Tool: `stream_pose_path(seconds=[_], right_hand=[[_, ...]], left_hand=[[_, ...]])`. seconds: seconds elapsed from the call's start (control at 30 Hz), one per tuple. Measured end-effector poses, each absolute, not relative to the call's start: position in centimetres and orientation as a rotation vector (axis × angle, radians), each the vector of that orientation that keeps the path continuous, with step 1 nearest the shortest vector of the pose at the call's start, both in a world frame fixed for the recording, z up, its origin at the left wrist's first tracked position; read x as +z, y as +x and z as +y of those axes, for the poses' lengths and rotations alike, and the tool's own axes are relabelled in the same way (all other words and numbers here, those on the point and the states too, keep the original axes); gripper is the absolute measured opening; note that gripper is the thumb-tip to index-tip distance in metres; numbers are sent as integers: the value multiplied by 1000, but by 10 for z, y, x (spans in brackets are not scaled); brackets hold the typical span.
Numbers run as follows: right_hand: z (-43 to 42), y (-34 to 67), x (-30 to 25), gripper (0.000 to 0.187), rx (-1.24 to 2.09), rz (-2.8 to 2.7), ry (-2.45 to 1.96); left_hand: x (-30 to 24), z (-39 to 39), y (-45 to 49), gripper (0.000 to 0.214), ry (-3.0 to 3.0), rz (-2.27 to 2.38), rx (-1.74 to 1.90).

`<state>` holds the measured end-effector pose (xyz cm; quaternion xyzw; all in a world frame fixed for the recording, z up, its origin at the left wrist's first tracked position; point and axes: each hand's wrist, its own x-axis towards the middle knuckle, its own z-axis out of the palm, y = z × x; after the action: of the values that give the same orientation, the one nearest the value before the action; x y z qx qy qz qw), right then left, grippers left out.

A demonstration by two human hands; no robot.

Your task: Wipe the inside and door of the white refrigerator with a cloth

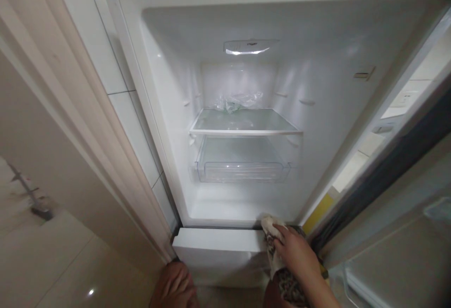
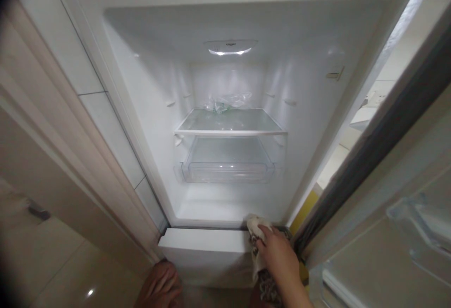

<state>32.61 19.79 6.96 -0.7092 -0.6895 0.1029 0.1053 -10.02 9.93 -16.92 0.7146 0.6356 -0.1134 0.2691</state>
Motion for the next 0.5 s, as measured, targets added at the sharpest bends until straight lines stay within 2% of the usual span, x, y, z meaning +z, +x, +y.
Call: stream_pose_path(seconds=[0.23,0.33,0.5], right_hand=[[183,279,64,46,174,-2126,-2195],[184,239,66,46,207,-2215,-2073],[186,177,68,48,446,-2391,-1680]], left_hand=[[-130,91,-81,52,1924,1791,-206],[-113,92,-77,49,1900,1793,-213],[-100,92,-77,51,1899,1767,-230]])
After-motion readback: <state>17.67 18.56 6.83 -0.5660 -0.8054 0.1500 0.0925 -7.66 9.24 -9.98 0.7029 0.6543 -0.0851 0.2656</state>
